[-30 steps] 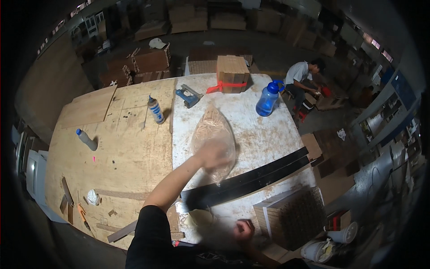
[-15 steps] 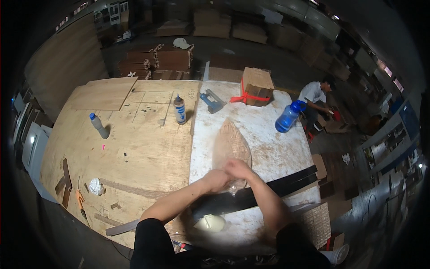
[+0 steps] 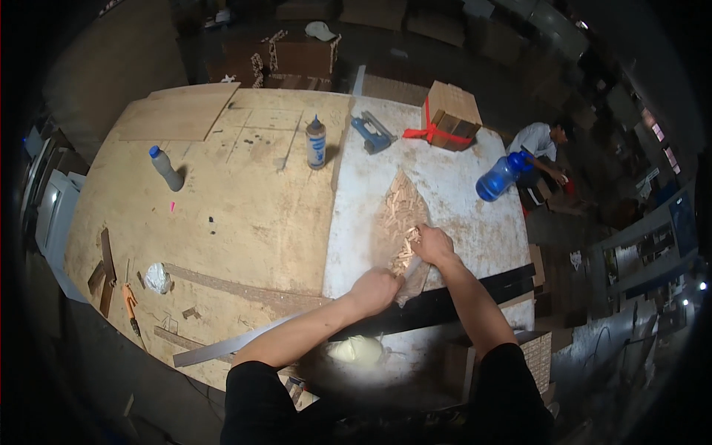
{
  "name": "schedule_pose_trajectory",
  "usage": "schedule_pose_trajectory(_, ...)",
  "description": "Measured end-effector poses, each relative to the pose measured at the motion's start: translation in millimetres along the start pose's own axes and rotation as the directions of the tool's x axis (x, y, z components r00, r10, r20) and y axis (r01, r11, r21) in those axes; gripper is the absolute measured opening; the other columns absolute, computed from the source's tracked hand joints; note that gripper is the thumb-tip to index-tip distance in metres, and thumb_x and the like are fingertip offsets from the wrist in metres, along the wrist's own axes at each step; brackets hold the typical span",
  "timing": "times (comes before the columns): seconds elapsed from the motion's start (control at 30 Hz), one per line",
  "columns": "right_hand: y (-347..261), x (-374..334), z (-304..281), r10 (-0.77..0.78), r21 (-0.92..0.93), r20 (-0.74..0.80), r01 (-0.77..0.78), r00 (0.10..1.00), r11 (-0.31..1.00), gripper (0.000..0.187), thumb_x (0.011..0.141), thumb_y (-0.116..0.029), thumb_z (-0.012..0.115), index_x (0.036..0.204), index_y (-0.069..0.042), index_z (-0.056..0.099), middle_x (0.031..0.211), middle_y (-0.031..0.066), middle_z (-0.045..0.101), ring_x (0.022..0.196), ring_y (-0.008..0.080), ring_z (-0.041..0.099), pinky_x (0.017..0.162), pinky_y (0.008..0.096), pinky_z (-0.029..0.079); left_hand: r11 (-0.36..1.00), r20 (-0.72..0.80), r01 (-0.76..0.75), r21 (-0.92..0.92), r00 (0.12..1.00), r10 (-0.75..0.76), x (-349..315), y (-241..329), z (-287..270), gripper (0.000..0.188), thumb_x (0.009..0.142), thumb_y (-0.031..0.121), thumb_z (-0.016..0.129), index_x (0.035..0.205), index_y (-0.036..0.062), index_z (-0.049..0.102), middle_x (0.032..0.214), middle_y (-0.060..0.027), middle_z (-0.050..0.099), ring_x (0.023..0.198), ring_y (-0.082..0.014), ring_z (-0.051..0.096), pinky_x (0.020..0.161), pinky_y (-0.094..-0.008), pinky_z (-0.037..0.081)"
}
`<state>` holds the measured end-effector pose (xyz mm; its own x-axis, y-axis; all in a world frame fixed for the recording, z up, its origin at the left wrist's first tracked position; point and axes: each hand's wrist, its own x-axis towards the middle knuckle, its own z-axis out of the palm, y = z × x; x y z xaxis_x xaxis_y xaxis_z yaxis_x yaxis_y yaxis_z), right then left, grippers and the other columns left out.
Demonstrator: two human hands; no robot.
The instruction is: The person places small wooden dowels into a grid-patterned wooden board by hand and applies glue from a plastic bag to secure them.
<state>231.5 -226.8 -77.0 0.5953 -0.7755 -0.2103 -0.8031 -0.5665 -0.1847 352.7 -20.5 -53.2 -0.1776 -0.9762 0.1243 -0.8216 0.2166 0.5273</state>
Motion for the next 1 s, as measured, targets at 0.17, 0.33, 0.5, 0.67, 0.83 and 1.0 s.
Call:
schedule_pose_trajectory(0.17,-37.2,-30.8,-53.9,-0.163,-0.06,0.002,0.163,0.987,0.985,0.059,0.083,-0.023,0.07,0.138,-0.007,0.057,0.098,0.0247,0.073,0.098,0.0438,0.069,0.089,0.0525,0.054,0.986,-0.137,-0.099,-0.134,0.987,0.08,16.3,39.0,-38.5,0.016,0.082,0.008,0.059,0.094,0.0019,0.067,0.079,-0.015,0.069,0.079,-0.0342,0.068,0.077,-0.044,0.054)
schedule_pose_trajectory(0.33,-23.9,-9.2,-14.0,-0.43,0.372,0.08,0.373,0.899,0.85,0.05,0.089,-0.013,0.061,0.139,-0.006,0.058,0.103,0.0232,0.073,0.097,0.0405,0.07,0.088,0.0495,0.053,0.986,-0.184,-0.11,-0.123,0.979,0.086,32.8,64.6,2.2,0.023,0.081,0.009,0.061,0.103,0.0055,0.069,0.086,-0.0106,0.072,0.088,-0.0288,0.069,0.084,-0.0409,0.052)
schedule_pose_trajectory(0.5,-54.5,-19.3,29.7,-0.523,0.583,0.238,0.311,0.818,0.751,0.026,0.091,-0.017,0.061,0.107,-0.002,0.072,0.102,0.0209,0.072,0.098,0.0381,0.068,0.087,0.0496,0.053,0.995,0.094,-0.066,-0.07,0.993,0.072,3.6,43.7,24.0,0.029,0.092,0.026,0.063,0.116,0.0116,0.07,0.098,-0.0102,0.074,0.101,-0.0289,0.069,0.099,-0.0451,0.045)
schedule_pose_trajectory(0.67,-19.7,-28.1,52.2,-0.265,0.093,-0.134,0.278,0.955,0.956,0.039,0.09,-0.031,0.066,0.122,-0.009,0.067,0.118,0.0154,0.067,0.107,0.0345,0.065,0.093,0.0456,0.053,0.945,0.029,0.054,0.321,0.997,-0.067,-18.1,2.0,4.0,0.037,0.097,0.041,0.061,0.123,0.0167,0.069,0.11,-0.0075,0.074,0.108,-0.0257,0.068,0.102,-0.049,0.04)
schedule_pose_trajectory(0.83,-38.9,-41.2,82.7,-0.339,-0.054,-0.294,0.339,0.893,0.939,0.028,0.089,-0.026,0.063,0.11,-0.008,0.068,0.116,0.019,0.065,0.107,0.0387,0.062,0.091,0.0508,0.051,0.961,0.08,-0.037,0.273,0.997,0.016,-16.3,5.7,7.7,0.024,0.095,0.028,0.063,0.114,0.0154,0.07,0.107,-0.0056,0.073,0.103,-0.0249,0.067,0.098,-0.05,0.039)
schedule_pose_trajectory(1.0,-39.5,-29.6,78.4,-0.308,0.049,-0.046,0.31,0.95,0.949,0.026,0.09,-0.02,0.057,0.107,-0.004,0.071,0.109,0.0217,0.07,0.101,0.0357,0.068,0.087,0.0511,0.052,0.98,-0.081,-0.131,0.15,0.986,0.144,-13.5,39.4,0.7,0.017,0.094,0.024,0.066,0.107,0.0144,0.071,0.11,-0.0052,0.072,0.103,-0.0236,0.066,0.099,-0.0488,0.038)
